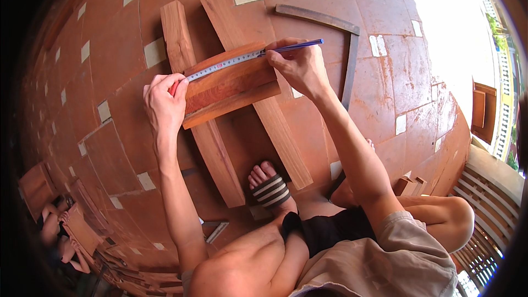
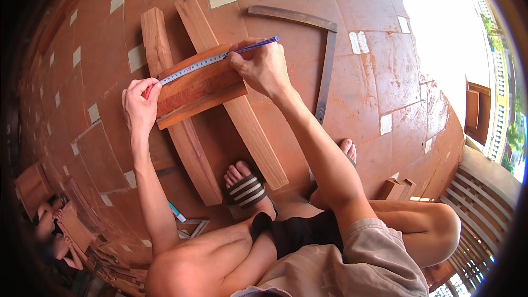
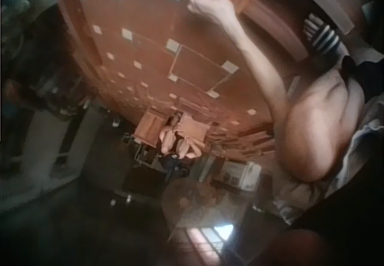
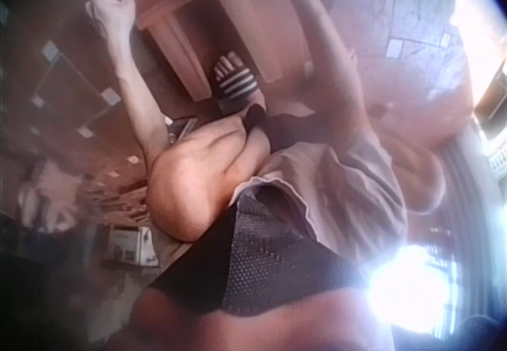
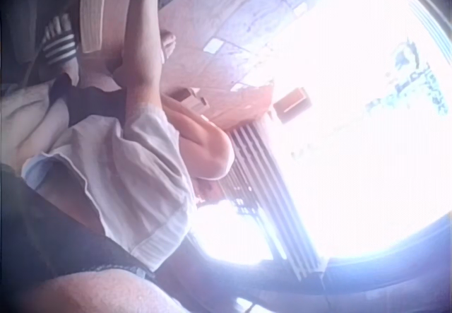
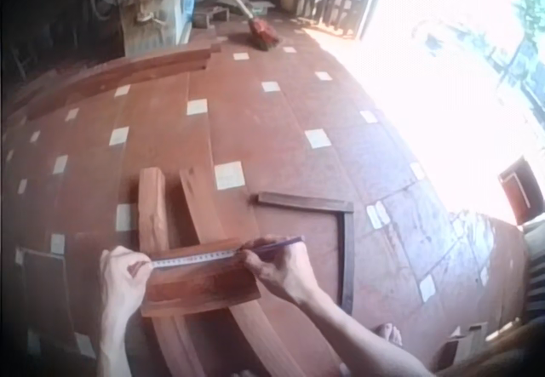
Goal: The person sits on the floor and uses a tape measure and a square ruler to measure and mark several wooden planks with a pen. They repeatedly align the tools, mark measurements, and adjust the wood pieces on the tiled floor.
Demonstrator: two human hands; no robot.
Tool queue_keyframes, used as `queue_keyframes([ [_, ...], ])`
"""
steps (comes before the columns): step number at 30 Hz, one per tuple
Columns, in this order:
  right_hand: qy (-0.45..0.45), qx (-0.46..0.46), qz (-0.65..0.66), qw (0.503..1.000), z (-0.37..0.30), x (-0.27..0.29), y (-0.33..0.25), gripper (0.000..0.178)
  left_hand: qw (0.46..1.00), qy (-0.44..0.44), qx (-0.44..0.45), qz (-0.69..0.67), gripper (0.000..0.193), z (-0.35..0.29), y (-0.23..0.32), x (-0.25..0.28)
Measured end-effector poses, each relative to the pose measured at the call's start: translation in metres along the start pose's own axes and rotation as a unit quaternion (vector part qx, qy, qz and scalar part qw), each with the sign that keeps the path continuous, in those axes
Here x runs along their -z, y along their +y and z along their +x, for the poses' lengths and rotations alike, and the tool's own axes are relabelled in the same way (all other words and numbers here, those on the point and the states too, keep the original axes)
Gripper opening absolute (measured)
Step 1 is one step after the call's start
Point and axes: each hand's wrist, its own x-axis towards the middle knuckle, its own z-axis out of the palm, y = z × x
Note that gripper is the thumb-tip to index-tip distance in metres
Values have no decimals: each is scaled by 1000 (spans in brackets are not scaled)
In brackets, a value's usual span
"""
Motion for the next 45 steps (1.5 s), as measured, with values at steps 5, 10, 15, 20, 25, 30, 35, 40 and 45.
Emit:
queue_keyframes([
  [5, 2, 15, -1, 1000, -1, -3, 1, 23, 1000, 7, 8, -5, 13, -1, -1, -2],
  [10, 3, 15, -6, 1000, -1, -4, 1, 22, 1000, 8, 6, -6, 13, -1, -3, -4],
  [15, 7, 20, -7, 1000, -1, -5, 3, 21, 1000, 9, 4, -4, 13, -1, -4, -4],
  [20, 3, 33, -23, 999, -1, -5, 3, 22, 1000, 23, -8, -1, 14, -2, -6, -5],
  [25, 7, 33, -25, 999, -1, -4, 3, 23, 1000, 17, -3, -3, 13, -1, -3, -4],
  [30, 39, -39, 61, 997, -10, 11, -14, 25, 991, 3, 45, -125, 15, 2, -2, 2],
  [35, 302, 6, 5, 953, -23, 61, 51, 25, 918, 76, 192, -338, 25, 1, -15, 33],
  [40, 304, -86, -346, 883, -63, 90, 137, 49, 878, 106, 335, -326, 32, -27, -96, 46],
  [45, 244, 93, -59, 964, -57, 30, 17, 29, 962, 69, 111, -239, 26, -51, -73, 65],
])
